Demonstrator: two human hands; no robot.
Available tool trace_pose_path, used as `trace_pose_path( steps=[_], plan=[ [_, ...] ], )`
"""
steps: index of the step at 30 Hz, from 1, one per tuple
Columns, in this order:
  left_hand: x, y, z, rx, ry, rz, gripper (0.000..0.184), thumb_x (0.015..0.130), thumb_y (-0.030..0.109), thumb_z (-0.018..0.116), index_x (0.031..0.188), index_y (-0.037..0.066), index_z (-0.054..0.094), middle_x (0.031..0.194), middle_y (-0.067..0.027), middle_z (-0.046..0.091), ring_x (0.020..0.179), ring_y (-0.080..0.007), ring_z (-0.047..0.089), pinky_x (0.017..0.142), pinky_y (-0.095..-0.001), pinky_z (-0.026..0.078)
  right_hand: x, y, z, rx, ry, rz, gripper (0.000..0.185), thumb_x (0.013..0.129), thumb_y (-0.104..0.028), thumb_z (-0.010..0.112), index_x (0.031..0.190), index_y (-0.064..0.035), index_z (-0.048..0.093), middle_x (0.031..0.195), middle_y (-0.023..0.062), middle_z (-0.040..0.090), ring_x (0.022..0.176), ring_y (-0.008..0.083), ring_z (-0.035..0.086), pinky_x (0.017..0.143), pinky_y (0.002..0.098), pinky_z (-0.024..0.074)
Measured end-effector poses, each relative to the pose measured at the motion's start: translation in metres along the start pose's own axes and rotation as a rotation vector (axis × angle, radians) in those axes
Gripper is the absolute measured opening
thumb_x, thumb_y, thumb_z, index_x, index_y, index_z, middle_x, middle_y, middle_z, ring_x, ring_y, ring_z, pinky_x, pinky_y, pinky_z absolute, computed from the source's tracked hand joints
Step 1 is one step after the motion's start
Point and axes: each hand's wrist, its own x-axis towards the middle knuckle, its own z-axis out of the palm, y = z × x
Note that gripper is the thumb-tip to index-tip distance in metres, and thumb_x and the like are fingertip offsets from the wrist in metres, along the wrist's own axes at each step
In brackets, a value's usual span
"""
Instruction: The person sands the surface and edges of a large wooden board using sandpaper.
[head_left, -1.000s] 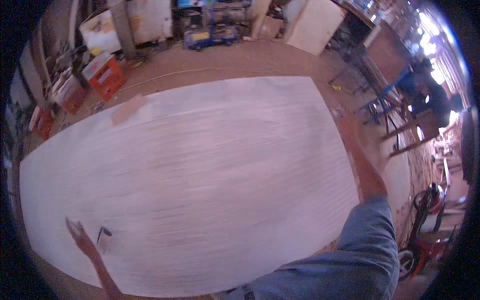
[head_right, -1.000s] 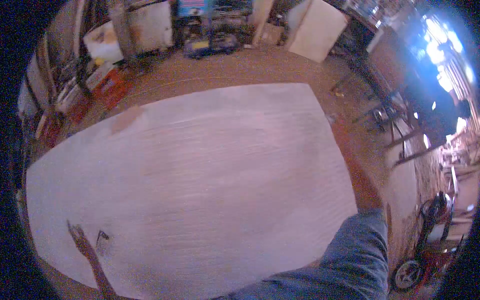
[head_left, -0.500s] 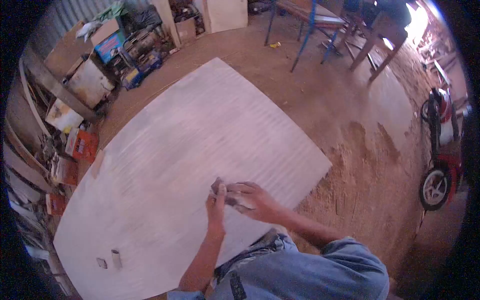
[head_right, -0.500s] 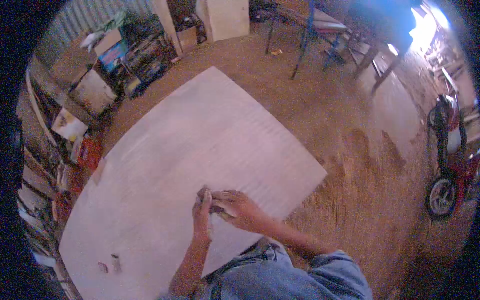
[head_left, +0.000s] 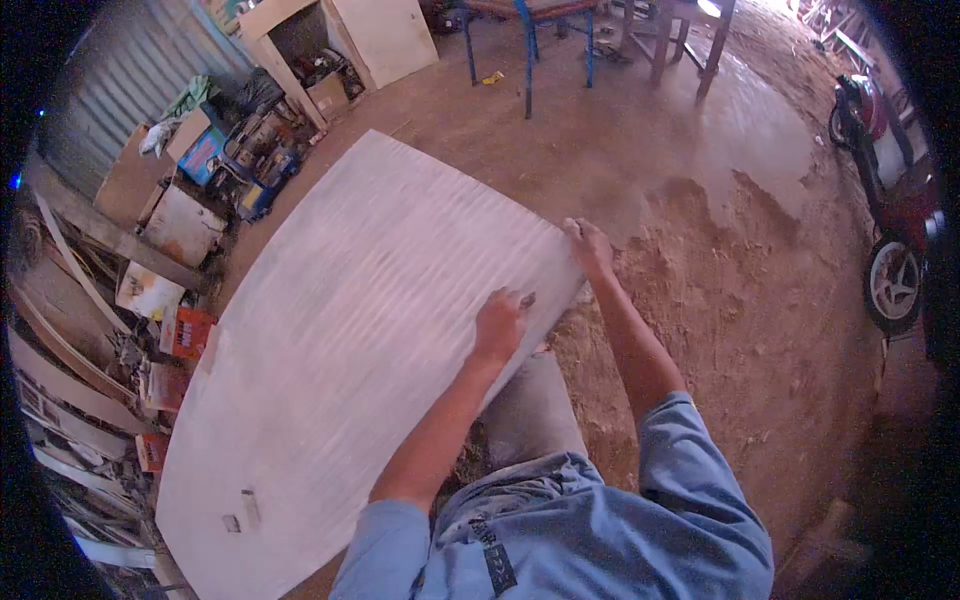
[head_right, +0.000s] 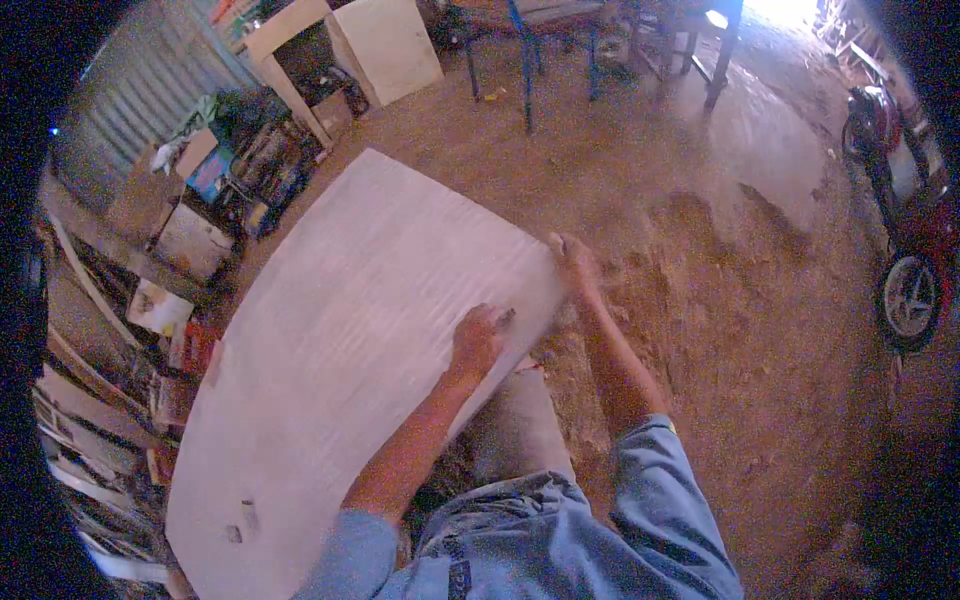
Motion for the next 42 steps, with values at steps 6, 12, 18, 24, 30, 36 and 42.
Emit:
trace_pose_path(
  steps=[6,12,18,24,30,36,42],
  plan=[
    [-0.071,0.007,-0.056,0.104,-0.259,-0.102,0.021,0.072,0.011,0.064,0.090,0.001,0.061,0.085,-0.0179,0.058,0.085,-0.0359,0.058,0.072,-0.0449,0.048,0.000,0.036,0.008,0.069,0.117,-0.098,0.037,0.093,-0.036,0.045,0.099,-0.0039,0.062,0.088,0.0198,0.063,0.087,0.0310,0.062,0.077,0.0387,0.0446],
    [0.015,0.023,0.007,0.092,-0.048,0.005,0.016,0.073,0.014,0.066,0.077,0.001,0.056,0.078,-0.0164,0.056,0.077,-0.0367,0.056,0.065,-0.0459,0.044,-0.015,0.023,0.017,0.405,0.360,0.090,0.035,0.096,-0.030,0.041,0.095,-0.0007,0.059,0.077,0.0155,0.061,0.071,0.0286,0.059,0.068,0.0383,0.0451],
    [0.119,0.038,0.090,-0.012,0.030,-0.002,0.018,0.075,0.017,0.067,0.079,0.002,0.057,0.080,-0.0180,0.057,0.078,-0.0366,0.057,0.067,-0.0455,0.045,-0.012,0.026,0.025,0.290,0.468,0.133,0.025,0.092,-0.022,0.042,0.094,-0.0018,0.056,0.079,0.0205,0.059,0.080,0.0408,0.058,0.069,0.0478,0.0439],
    [0.034,0.018,0.017,0.032,-0.152,-0.009,0.019,0.073,0.015,0.068,0.082,0.003,0.058,0.077,-0.0162,0.057,0.076,-0.0363,0.057,0.065,-0.0463,0.046,-0.007,0.026,0.022,0.511,0.442,0.294,0.024,0.090,-0.021,0.044,0.094,-0.0022,0.058,0.086,0.0211,0.061,0.079,0.0428,0.057,0.070,0.0488,0.0436],
    [0.098,0.012,0.088,0.010,0.002,0.077,0.017,0.080,0.020,0.063,0.082,0.003,0.063,0.079,-0.0177,0.061,0.073,-0.0366,0.059,0.065,-0.0454,0.046,-0.011,0.032,0.034,0.484,0.451,0.314,0.026,0.091,-0.023,0.042,0.095,-0.0025,0.058,0.082,0.0208,0.061,0.079,0.0402,0.058,0.070,0.0467,0.0438],
    [0.059,0.021,0.055,0.040,-0.127,-0.084,0.021,0.079,0.023,0.064,0.084,0.003,0.062,0.081,-0.0180,0.061,0.076,-0.0367,0.060,0.067,-0.0453,0.047,-0.012,0.039,0.036,0.375,0.479,0.149,0.025,0.090,-0.023,0.044,0.098,-0.0042,0.059,0.087,0.0210,0.062,0.082,0.0401,0.058,0.072,0.0459,0.0450],
    [0.034,0.032,0.034,0.059,-0.082,0.012,0.015,0.080,0.022,0.064,0.083,0.007,0.063,0.077,-0.0157,0.061,0.072,-0.0351,0.060,0.064,-0.0460,0.047,-0.016,0.008,0.004,0.402,0.445,0.310,0.027,0.091,-0.026,0.044,0.098,-0.0036,0.059,0.088,0.0220,0.063,0.083,0.0412,0.060,0.072,0.0481,0.0452]
  ],
)
